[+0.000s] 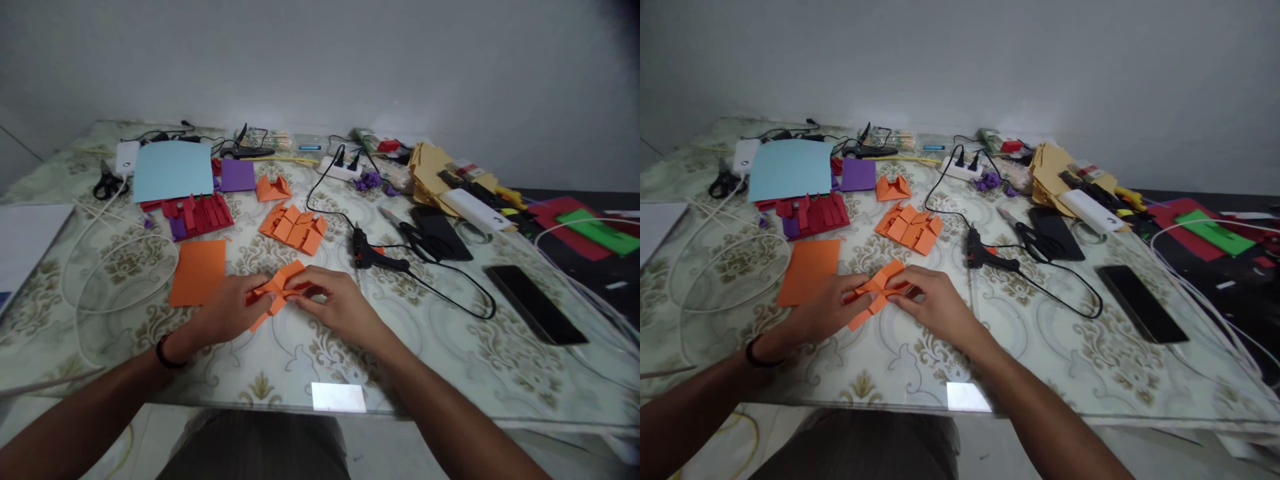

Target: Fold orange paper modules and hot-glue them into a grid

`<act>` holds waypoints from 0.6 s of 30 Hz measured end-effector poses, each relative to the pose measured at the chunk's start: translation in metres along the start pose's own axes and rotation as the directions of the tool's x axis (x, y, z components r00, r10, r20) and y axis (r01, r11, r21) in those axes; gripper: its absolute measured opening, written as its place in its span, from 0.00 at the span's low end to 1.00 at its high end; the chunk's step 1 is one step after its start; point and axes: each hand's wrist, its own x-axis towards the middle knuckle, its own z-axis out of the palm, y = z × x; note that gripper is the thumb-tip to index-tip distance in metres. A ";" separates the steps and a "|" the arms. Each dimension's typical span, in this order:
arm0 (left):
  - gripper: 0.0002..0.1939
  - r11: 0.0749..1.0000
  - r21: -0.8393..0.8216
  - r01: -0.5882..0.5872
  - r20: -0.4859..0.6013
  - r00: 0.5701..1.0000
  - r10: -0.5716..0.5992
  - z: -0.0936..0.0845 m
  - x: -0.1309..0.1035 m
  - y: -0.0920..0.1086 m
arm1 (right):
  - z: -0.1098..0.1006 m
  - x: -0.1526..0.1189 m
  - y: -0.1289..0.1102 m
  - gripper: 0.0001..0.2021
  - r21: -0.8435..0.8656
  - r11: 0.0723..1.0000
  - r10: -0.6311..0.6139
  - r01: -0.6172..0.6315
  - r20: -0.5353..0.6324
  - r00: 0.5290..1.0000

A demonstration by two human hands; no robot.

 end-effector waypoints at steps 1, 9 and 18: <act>0.16 1.000 -0.007 -0.001 -0.002 1.000 0.001 0.000 0.000 0.000 | 0.000 0.000 0.000 0.03 -0.012 1.000 -0.013 0.013 -0.008 1.000; 0.22 0.981 -0.159 0.111 0.114 0.989 -0.093 0.000 0.001 0.008 | 0.005 -0.002 0.000 0.06 -0.132 0.974 -0.197 0.184 -0.091 0.976; 0.16 0.953 -0.280 0.113 0.048 0.993 -0.104 0.007 0.003 0.002 | 0.017 -0.007 -0.002 0.01 -0.196 0.968 -0.186 0.153 -0.157 0.970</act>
